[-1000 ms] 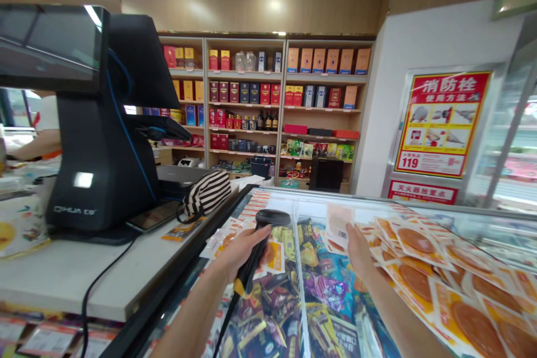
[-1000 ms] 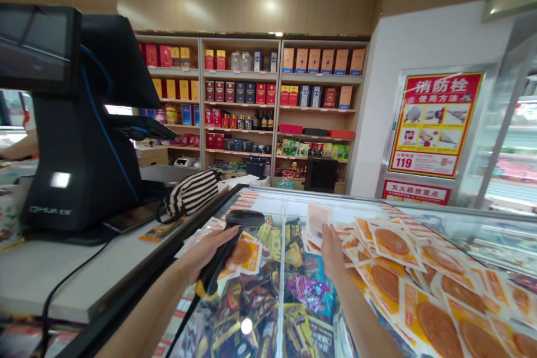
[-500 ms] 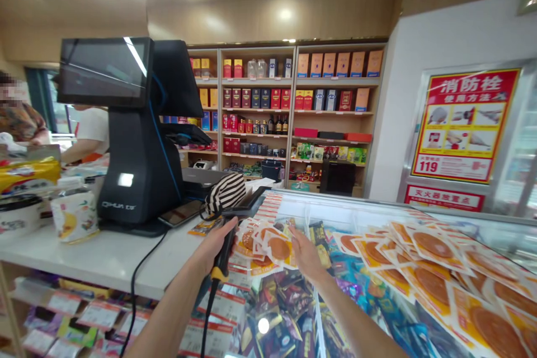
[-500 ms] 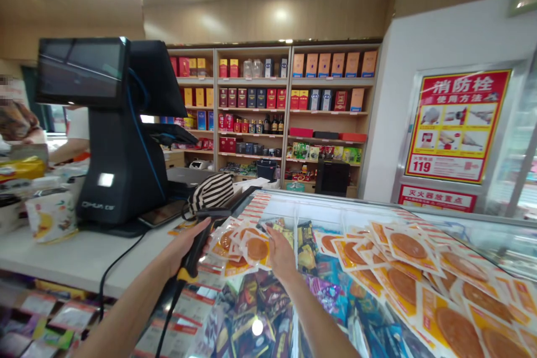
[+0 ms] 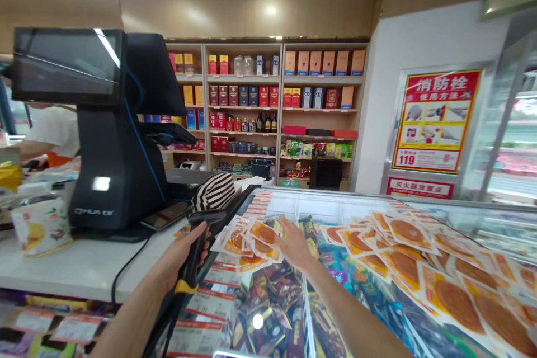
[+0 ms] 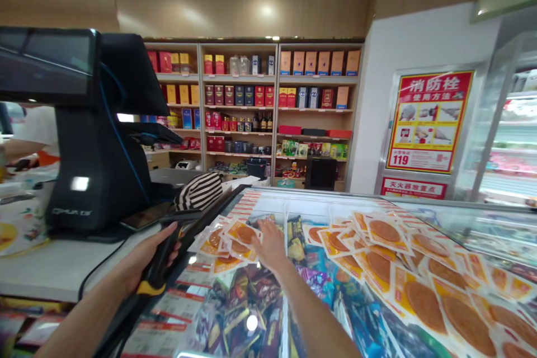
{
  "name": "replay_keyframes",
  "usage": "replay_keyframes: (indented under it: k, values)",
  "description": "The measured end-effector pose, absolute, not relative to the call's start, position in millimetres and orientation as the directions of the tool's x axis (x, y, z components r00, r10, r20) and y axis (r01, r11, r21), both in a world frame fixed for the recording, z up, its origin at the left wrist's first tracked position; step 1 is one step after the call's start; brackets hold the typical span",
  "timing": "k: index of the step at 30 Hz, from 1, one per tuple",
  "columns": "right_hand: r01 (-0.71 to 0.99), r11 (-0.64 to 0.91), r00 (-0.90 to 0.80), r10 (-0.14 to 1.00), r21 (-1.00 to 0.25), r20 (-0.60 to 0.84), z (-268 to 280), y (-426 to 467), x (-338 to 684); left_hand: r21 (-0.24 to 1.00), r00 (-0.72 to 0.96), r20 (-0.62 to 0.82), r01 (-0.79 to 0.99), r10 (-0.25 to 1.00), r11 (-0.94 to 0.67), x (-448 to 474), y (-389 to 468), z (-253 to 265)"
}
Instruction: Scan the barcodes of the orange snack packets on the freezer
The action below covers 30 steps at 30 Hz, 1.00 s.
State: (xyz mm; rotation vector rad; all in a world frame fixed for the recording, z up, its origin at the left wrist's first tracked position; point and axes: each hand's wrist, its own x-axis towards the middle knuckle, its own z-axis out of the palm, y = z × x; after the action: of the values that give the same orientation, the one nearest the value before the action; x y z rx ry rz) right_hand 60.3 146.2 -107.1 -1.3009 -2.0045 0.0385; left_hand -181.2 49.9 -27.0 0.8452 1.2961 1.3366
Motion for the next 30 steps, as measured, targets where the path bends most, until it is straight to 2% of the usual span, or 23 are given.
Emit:
replay_keyframes:
  k: [5,8,10,14,18,21,24,27,30]
  values:
    - [0.924,0.211,0.024,0.801,-0.319,0.599,-101.9,146.1,155.2,0.981,-0.137,-0.141,-0.155,0.981,0.119,-158.8,54.2,-29.4]
    - [0.985,0.009,0.095,0.808,-0.173,0.582,-103.6,138.7,194.8,0.988,-0.070,-0.104,-0.125,0.992,0.095,-142.2,54.7,-29.5]
    - [0.993,-0.064,0.108,0.828,-0.099,0.550,-106.3,135.1,206.9,0.989,-0.011,-0.091,-0.120,0.996,0.089,-129.6,52.8,-27.9]
    - [0.988,-0.012,0.095,0.839,-0.157,0.535,-103.1,132.7,208.7,0.980,0.077,-0.126,-0.144,0.989,0.136,-105.1,46.9,-23.2]
    - [0.974,-0.038,0.163,0.807,-0.225,0.568,-80.0,128.0,211.1,0.984,0.154,-0.068,-0.154,0.986,0.092,-86.9,43.9,-22.5]
    - [0.926,-0.062,0.297,0.727,-0.372,0.619,-66.1,124.2,218.6,0.982,0.210,-0.064,-0.163,0.976,0.100,-76.3,41.0,-22.1]
    - [0.762,0.061,0.453,0.661,-0.645,0.598,-73.3,125.7,221.1,0.981,0.233,-0.072,-0.161,0.970,0.111,-69.8,36.3,-21.0]
    - [0.388,0.251,0.552,0.707,-0.887,0.442,-97.2,132.0,215.9,0.980,0.303,-0.070,-0.159,0.950,0.123,-69.1,32.1,-22.4]
    - [-0.008,0.325,0.538,0.798,-0.946,0.270,-117.0,137.7,209.5,0.979,0.370,-0.073,-0.150,0.926,0.137,-70.8,29.2,-26.7]
